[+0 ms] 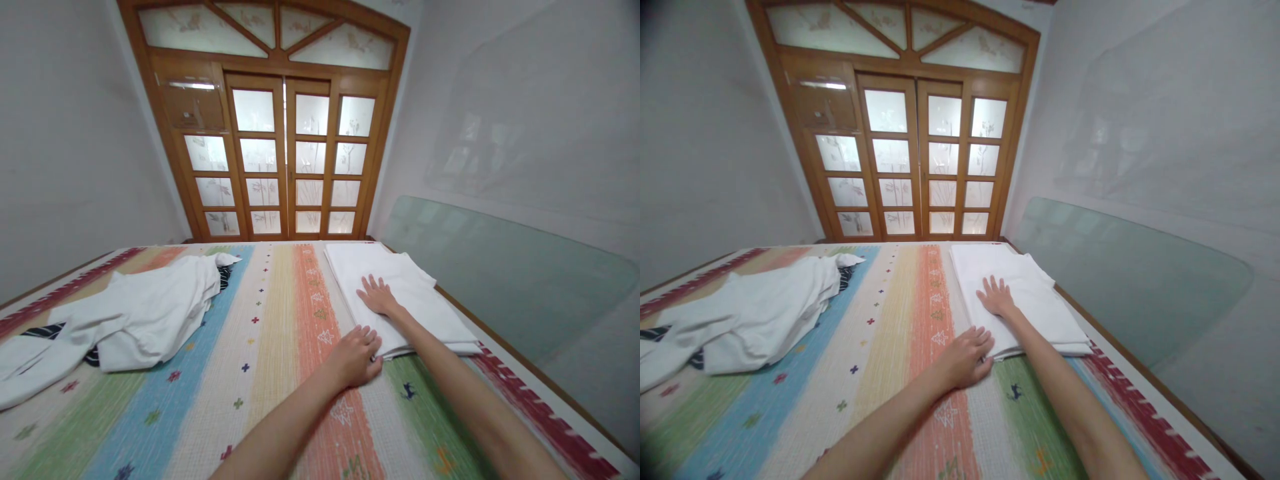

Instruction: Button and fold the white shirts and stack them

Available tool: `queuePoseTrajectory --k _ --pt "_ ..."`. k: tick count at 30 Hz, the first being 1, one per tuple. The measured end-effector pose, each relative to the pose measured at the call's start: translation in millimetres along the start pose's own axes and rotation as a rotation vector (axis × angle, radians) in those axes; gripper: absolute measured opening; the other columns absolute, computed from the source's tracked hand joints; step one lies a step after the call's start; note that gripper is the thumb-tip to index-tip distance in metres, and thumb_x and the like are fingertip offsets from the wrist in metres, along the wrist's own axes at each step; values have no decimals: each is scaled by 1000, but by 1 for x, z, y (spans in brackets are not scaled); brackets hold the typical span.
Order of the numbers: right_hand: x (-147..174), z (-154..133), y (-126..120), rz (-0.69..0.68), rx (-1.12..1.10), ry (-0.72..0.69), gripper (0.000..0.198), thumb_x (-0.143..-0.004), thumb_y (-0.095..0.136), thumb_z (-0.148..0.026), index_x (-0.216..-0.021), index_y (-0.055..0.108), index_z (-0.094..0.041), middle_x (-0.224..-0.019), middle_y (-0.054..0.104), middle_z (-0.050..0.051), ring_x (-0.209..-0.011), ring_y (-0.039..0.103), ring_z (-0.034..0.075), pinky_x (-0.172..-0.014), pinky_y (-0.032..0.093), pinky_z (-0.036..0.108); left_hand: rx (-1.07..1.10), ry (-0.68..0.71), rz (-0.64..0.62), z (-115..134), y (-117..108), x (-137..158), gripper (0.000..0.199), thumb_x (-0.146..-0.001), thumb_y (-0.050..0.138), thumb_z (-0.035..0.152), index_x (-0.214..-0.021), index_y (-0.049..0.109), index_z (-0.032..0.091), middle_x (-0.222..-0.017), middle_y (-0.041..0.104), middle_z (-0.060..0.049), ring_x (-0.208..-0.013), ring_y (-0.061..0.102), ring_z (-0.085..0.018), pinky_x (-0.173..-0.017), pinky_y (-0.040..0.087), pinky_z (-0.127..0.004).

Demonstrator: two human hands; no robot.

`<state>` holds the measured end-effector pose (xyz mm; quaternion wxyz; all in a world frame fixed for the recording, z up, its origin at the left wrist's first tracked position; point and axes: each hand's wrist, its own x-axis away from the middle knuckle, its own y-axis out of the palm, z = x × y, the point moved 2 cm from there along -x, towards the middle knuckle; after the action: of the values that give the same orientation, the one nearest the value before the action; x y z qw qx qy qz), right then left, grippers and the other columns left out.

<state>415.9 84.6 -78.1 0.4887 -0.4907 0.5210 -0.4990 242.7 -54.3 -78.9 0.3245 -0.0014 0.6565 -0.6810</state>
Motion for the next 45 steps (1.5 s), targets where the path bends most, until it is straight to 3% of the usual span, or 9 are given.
queuePoseTrajectory --k 5,12,15,19,23,35,40,45 --pt "-19 -27 -1 4 -9 -7 72 -97 16 -53 -154 18 -10 -160 10 19 -145 10 41 -113 13 60 29 50 6 2 -1 -1 39 -92 45 26 -129 51 18 -129 60 -11 -123 52 -23 -107 39 -41" --pt "-35 -68 -4 20 69 -254 73 -94 19 -59 -153 26 -16 -158 22 12 -146 16 34 -116 10 54 30 95 8 0 3 -4 37 -90 45 26 -123 57 15 -122 64 -13 -121 53 -25 -104 42 -40" --pt "-36 -74 -1 52 101 -269 70 -95 20 -57 -152 28 -17 -158 24 10 -145 21 31 -117 13 51 36 103 12 -1 4 -4 32 -90 44 26 -114 62 13 -115 67 -13 -120 54 -25 -104 42 -40" --pt "-36 -71 0 59 108 -321 66 -97 21 -53 -151 31 -16 -158 25 9 -145 23 30 -117 17 48 42 95 29 -2 5 -2 38 -91 45 26 -124 56 13 -126 62 -13 -123 52 -24 -106 40 -39" --pt "-40 -51 -3 38 62 -359 58 -99 16 -41 -150 35 -20 -157 28 7 -144 24 27 -116 19 48 35 76 -1 -3 5 -1 39 -91 46 27 -129 52 18 -130 60 -11 -124 52 -23 -106 40 -39" --pt "-36 91 4 130 -140 75 55 -97 28 -42 -145 40 -20 -156 31 10 -144 25 28 -116 16 53 38 44 -26 -1 0 0 35 -93 43 30 -124 54 18 -131 60 -10 -125 50 -22 -109 36 -42" --pt "-34 96 -3 112 -131 147 57 -96 31 -39 -145 39 -12 -156 29 15 -145 23 30 -116 14 55 39 32 -23 1 -3 0 32 -93 43 29 -121 55 17 -130 60 -10 -123 51 -21 -109 36 -40" --pt "-42 95 -16 134 -42 78 55 -93 36 -35 -142 44 -11 -156 30 14 -146 18 32 -117 11 55 28 23 -21 1 -4 1 30 -92 45 28 -119 56 18 -126 61 -11 -120 52 -22 -107 37 -40"
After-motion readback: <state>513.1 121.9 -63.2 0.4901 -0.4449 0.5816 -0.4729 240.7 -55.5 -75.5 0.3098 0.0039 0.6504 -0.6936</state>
